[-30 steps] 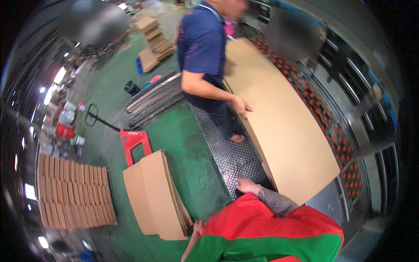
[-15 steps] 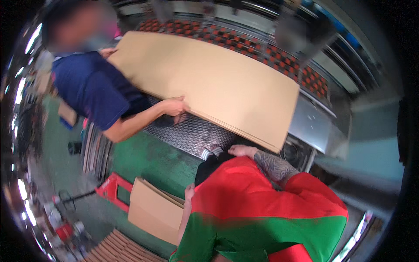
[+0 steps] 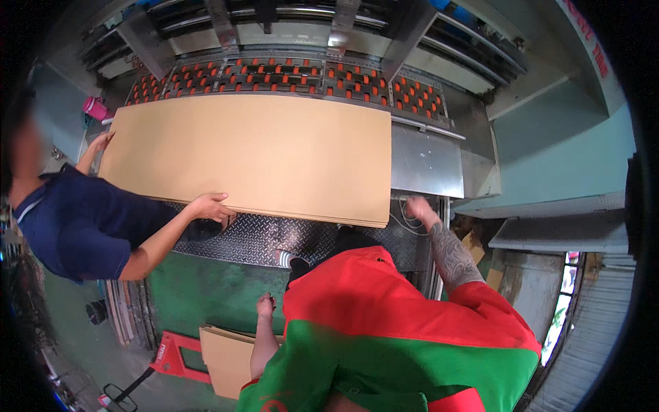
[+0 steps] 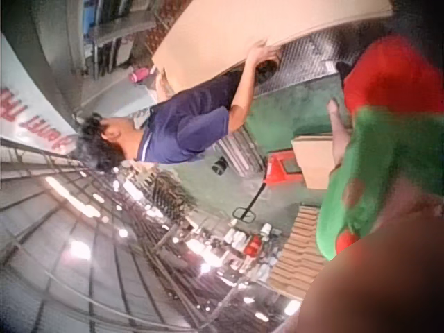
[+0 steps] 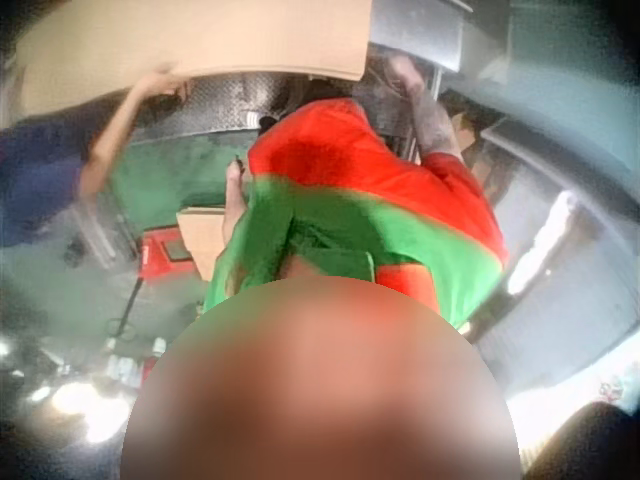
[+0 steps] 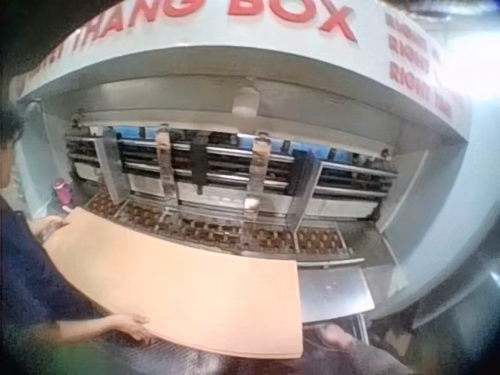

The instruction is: The person repeatedly picks up flat cardboard sheets and feeds them into a processing machine with rollers. A coworker assists by placing additional sheets onto the machine. The person aligns and guides the sheets through the rollers, then removes processed sheets and stacks them nearby.

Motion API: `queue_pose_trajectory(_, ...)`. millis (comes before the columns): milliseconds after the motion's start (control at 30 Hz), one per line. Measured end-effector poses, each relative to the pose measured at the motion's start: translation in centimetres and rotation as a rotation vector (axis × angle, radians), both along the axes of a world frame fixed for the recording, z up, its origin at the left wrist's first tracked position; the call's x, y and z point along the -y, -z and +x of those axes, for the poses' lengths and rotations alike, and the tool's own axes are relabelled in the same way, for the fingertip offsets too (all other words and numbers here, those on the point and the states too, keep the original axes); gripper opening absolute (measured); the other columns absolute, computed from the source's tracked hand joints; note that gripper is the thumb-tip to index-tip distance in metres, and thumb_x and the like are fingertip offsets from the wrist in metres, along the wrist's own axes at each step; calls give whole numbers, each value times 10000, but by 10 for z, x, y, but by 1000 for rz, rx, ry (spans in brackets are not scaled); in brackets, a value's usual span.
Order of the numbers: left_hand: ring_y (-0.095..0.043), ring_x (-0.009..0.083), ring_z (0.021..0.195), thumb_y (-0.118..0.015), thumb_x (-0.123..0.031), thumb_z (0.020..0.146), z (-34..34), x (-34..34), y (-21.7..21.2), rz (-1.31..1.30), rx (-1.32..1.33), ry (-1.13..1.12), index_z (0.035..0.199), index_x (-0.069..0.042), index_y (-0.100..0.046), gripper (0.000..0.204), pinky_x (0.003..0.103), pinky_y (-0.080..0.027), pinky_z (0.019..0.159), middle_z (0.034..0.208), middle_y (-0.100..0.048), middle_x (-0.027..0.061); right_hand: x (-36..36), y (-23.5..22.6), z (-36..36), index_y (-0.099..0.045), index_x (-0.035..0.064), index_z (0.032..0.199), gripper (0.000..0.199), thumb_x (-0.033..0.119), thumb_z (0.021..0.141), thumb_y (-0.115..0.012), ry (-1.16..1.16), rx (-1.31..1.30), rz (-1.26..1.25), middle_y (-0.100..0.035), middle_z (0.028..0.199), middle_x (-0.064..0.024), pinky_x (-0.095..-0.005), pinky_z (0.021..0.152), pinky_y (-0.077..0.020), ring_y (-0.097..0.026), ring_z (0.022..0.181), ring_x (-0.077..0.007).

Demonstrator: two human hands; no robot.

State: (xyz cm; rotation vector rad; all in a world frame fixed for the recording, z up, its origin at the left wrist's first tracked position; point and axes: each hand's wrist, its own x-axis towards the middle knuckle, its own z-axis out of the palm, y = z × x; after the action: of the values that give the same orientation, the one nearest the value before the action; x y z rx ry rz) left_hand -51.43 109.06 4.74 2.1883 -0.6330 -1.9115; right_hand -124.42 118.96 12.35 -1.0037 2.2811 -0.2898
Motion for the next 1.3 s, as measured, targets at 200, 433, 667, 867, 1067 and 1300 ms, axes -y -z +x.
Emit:
queue_pose_trajectory(200, -637, 153, 827, -556, -470, 1048, -91, 19, -30, -72, -44, 7, 1278, -87, -629, 453, 341, -511, 725, 1025, -697, 37, 149, -54, -17, -613, 97, 1313, 553, 559, 1033, -494, 583, 455, -300, -685, 1156, -75, -466, 846, -495, -633, 1036, -236)
queue_pose_trajectory(433, -296, 357, 1546, -374, -721, 1037, -291, 40, -108, -222, -371, -296, 1631, -10, -219, 939, 505, -271, 1252, 1663, -344, 190, 199, -71, -25, -577, -78, 1371, 631, 458, 1044, -511, 444, 652, -339, -678, 1320, -246, -388, 1012, -493, -655, 1217, -312)
queue_pose_trajectory(667, -483, 183, 1335, -489, -623, 1044, -394, 43, -149, -216, -297, -260, 1459, -159, -483, 623, 463, -293, 1188, 1412, -569, 15, 184, -65, -35, -609, -9, 1276, 473, 392, 1026, -618, 504, 756, -440, -692, 1139, -110, -341, 914, -504, -643, 1072, -196)
queue_pose_trajectory(867, -500, 187, 1299, -557, -560, 1039, -416, 41, -162, -369, -169, -291, 1467, -135, -479, 608, 480, -304, 1183, 1430, -553, 21, 188, -113, -34, -563, -32, 1276, 518, 311, 945, -765, 467, 751, -703, -695, 1161, -141, -372, 1006, -511, -661, 1107, -238)
queue_pose_trajectory(1067, -522, 211, 1231, -534, -593, 1043, -443, 45, -196, -490, -413, -431, 1555, -67, -378, 751, 472, -324, 1179, 1319, -540, 76, 193, -250, -28, -501, -32, 1417, 635, 256, 926, -784, 13, 913, -911, -641, 1338, -154, -398, 1072, -477, -611, 1250, -246)
queue_pose_trajectory(1300, -416, 322, 1464, -451, -443, 1105, -464, 91, -280, -1020, -73, -257, 1569, 7, -347, 655, 503, -271, 1244, 1566, -407, 214, 194, -346, -29, -477, -34, 1408, 809, 250, 775, -893, -442, 348, -1149, -598, 1301, -227, -412, 1068, -466, -600, 1237, -388)
